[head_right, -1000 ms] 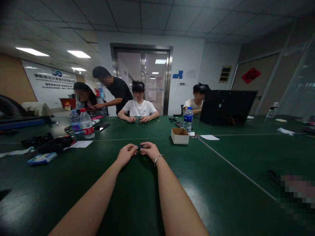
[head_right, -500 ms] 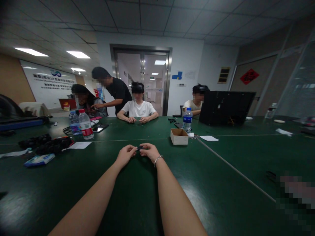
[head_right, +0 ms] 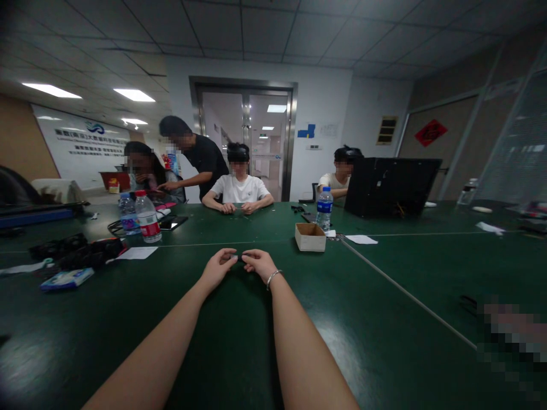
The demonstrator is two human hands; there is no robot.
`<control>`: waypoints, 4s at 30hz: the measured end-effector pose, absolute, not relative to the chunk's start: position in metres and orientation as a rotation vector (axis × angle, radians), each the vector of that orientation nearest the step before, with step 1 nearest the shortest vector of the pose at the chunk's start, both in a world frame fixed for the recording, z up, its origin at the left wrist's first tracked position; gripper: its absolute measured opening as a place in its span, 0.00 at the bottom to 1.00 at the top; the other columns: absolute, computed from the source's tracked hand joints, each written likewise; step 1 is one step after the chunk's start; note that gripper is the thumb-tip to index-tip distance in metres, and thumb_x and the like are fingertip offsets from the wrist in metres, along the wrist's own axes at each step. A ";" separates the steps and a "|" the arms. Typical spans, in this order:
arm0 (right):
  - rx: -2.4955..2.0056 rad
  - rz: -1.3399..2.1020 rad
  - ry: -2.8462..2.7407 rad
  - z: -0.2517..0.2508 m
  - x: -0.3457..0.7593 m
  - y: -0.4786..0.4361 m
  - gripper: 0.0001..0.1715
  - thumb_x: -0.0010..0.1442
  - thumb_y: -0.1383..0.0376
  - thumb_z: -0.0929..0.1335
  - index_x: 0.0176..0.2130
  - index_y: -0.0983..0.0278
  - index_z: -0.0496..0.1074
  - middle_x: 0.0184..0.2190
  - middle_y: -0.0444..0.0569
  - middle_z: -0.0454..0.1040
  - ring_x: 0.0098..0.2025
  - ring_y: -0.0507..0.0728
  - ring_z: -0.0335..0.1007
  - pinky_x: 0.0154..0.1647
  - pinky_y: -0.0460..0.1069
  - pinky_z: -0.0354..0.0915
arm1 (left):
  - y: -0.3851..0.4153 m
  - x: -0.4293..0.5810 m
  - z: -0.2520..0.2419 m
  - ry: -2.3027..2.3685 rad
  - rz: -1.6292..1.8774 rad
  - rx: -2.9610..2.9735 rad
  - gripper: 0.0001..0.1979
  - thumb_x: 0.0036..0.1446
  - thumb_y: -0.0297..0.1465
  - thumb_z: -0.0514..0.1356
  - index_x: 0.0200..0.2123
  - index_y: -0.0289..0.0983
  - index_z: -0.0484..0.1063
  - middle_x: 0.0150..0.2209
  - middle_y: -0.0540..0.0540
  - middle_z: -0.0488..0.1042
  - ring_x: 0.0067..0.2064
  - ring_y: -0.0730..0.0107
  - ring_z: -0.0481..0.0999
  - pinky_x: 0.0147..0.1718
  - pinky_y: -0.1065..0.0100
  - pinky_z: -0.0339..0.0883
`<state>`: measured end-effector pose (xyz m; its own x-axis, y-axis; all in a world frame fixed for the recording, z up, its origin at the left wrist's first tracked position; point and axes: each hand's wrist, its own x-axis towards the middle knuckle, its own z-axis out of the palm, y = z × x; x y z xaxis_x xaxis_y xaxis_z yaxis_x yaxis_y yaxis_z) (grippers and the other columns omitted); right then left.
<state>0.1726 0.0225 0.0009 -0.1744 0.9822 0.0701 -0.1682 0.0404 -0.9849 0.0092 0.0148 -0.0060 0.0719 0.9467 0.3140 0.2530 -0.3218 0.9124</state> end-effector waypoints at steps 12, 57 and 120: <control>-0.952 1.390 -1.204 -0.001 0.172 0.026 0.07 0.51 0.73 0.70 0.34 0.71 0.71 0.22 0.46 0.71 0.20 0.46 0.66 0.18 0.38 0.63 | 0.008 0.009 -0.003 1.331 1.179 1.721 0.15 0.52 0.43 0.54 0.33 0.37 0.69 0.30 0.47 0.72 0.32 0.69 0.71 0.33 0.69 0.64; -0.943 1.419 -1.197 0.002 0.173 0.024 0.06 0.55 0.68 0.69 0.31 0.72 0.69 0.15 0.45 0.68 0.17 0.48 0.65 0.16 0.39 0.61 | 0.011 0.013 -0.004 1.449 1.228 1.857 0.15 0.53 0.41 0.53 0.39 0.38 0.67 0.40 0.45 0.68 0.42 0.67 0.68 0.41 0.68 0.60; -0.938 1.417 -1.199 0.000 0.173 0.025 0.06 0.54 0.69 0.69 0.31 0.72 0.69 0.17 0.46 0.69 0.18 0.47 0.66 0.17 0.39 0.63 | 0.006 0.013 0.003 1.559 1.050 1.891 0.23 0.55 0.48 0.46 0.33 0.37 0.72 0.36 0.43 0.70 0.39 0.62 0.69 0.40 0.65 0.61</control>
<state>0.1734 0.0251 -0.0003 -0.1848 0.9817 0.0463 -0.2082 0.0070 -0.9781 0.0134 0.0061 0.0031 0.0614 0.9636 0.2603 0.6030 -0.2436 0.7596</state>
